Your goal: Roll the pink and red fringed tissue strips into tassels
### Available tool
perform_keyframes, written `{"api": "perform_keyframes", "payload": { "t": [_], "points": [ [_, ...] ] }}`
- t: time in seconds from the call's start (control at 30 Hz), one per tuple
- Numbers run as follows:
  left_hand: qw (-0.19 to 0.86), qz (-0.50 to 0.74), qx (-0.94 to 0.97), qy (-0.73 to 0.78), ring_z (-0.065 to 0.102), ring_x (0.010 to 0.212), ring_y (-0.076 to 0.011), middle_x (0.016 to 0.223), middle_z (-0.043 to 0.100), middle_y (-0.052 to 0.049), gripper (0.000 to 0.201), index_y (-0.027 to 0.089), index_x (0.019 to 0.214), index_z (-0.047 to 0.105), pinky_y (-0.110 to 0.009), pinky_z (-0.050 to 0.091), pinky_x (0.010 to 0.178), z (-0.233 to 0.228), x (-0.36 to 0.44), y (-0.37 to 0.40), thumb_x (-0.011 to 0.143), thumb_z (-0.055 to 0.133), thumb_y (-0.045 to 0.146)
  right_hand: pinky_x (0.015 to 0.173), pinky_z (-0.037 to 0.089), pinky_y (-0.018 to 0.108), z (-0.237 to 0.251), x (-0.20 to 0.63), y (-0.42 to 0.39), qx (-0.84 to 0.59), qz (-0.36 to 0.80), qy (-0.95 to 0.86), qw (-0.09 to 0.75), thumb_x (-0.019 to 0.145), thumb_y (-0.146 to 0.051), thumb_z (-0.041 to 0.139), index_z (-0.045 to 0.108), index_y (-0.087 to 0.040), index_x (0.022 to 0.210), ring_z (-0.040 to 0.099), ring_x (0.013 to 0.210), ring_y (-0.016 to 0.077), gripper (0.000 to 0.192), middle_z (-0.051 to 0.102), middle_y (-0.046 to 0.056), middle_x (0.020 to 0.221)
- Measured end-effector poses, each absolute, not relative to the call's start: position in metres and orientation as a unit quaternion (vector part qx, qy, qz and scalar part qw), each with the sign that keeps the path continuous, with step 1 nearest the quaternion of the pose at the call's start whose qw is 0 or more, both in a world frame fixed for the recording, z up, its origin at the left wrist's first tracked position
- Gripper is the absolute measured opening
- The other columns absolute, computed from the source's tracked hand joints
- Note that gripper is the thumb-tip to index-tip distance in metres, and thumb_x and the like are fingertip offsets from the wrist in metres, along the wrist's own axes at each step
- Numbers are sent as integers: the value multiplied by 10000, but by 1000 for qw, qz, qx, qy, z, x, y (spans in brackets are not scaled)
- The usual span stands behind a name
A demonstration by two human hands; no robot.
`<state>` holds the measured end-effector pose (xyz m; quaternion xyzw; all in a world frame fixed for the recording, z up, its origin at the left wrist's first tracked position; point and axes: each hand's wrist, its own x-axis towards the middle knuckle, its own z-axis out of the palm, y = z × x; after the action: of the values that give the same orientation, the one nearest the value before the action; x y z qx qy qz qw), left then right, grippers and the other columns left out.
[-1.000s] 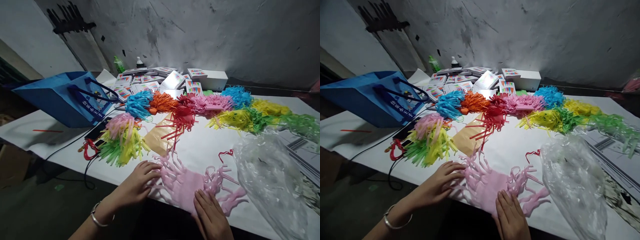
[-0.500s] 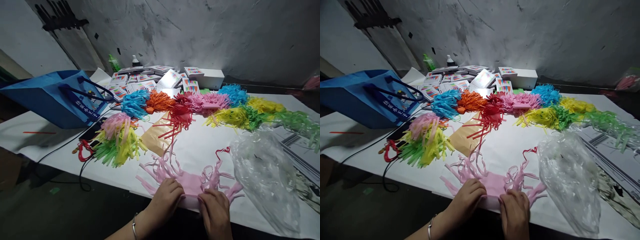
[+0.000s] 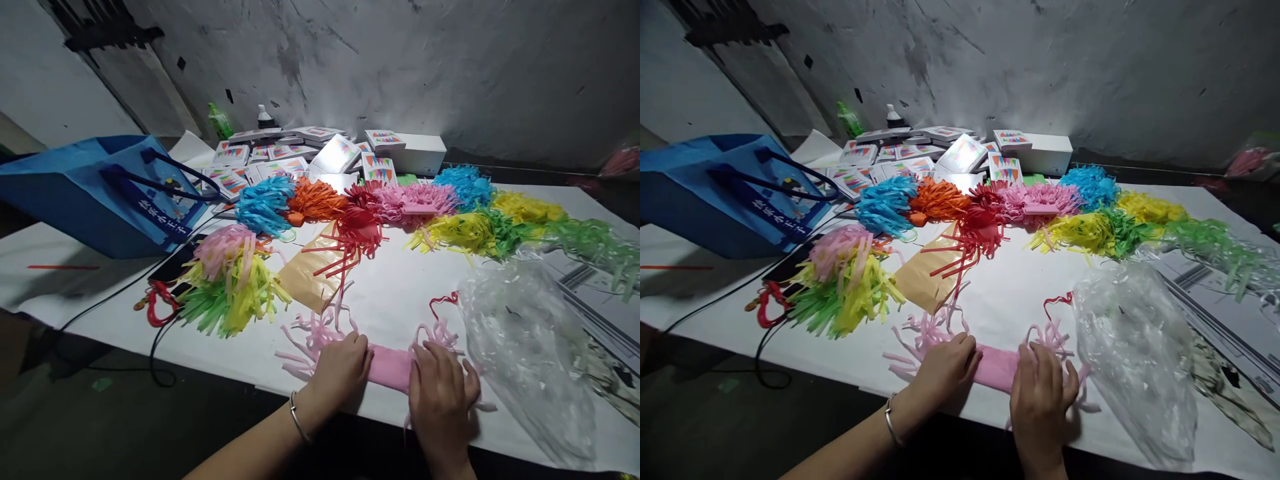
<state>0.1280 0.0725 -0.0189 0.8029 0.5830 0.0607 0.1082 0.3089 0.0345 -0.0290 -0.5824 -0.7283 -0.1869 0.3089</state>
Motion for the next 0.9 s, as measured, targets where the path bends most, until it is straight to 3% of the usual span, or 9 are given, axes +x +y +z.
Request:
{"api": "perform_keyframes", "payload": {
  "t": [0.13,0.2,0.3,0.37,0.43,0.53,0.57,0.63,0.9],
  "points": [
    [116,71,804,579,667,655,-222,812,692,-69,145,178,895,616,-301,469,569,-16,125,71,977,500,208,1127,390,441,-32,305,21,-406,-129,-848,315,972,-133,535,652,-91,1211,630,1198,257,269,720,112,1218],
    [117,91,806,573,681,818,-247,952,703,-99,118,175,1012,622,-338,516,687,-12,121,67,967,517,205,1125,411,395,-38,305,15,-390,-104,-862,308,998,-218,526,666,-107,1204,644,1190,232,273,724,84,1226],
    [104,170,865,461,583,1135,-312,1222,655,-132,336,207,1204,587,-482,422,1011,-9,113,55,946,606,421,1070,472,415,-47,309,10,-379,-95,-864,318,997,-233,521,689,-92,1148,645,1198,259,266,725,108,1215],
    [101,209,905,355,556,1132,-315,1200,672,-115,498,214,1248,572,-530,301,1091,-13,107,46,920,598,588,1039,499,420,-50,313,7,-360,-88,-865,337,982,-197,523,709,-89,1067,656,1178,268,231,746,116,1150],
    [102,214,922,306,565,1060,-286,1095,705,-84,473,204,1202,588,-502,279,1074,-19,101,39,944,558,599,1039,500,409,-51,317,4,-345,-83,-866,353,966,-143,527,715,-89,1043,668,1151,257,210,760,108,1102],
    [99,206,923,310,565,970,-230,987,714,-33,122,209,1033,618,-450,293,1023,-25,95,32,1011,545,304,1056,474,382,-52,323,-2,-324,-73,-873,356,951,-30,452,708,-86,1092,679,1119,217,297,766,89,1080],
    [99,207,922,311,563,940,-213,960,712,-19,90,212,995,620,-441,291,1020,-26,93,31,1007,531,206,1056,465,374,-53,325,-4,-320,-67,-876,355,947,-7,421,705,-86,1100,681,1113,207,332,767,87,1073],
    [107,212,921,308,557,888,-190,935,710,-7,165,215,979,626,-437,282,1029,-27,91,29,988,507,101,1040,454,359,-56,329,-9,-323,-45,-875,358,947,4,392,698,-104,1106,681,1103,193,361,766,80,1062],
    [110,265,892,349,544,833,-188,899,688,-21,169,185,872,590,-406,332,928,-33,97,31,994,497,113,925,392,387,-64,326,-16,-445,11,-811,378,954,-100,577,667,-176,1012,643,988,216,132,702,66,986]
  ]
}}
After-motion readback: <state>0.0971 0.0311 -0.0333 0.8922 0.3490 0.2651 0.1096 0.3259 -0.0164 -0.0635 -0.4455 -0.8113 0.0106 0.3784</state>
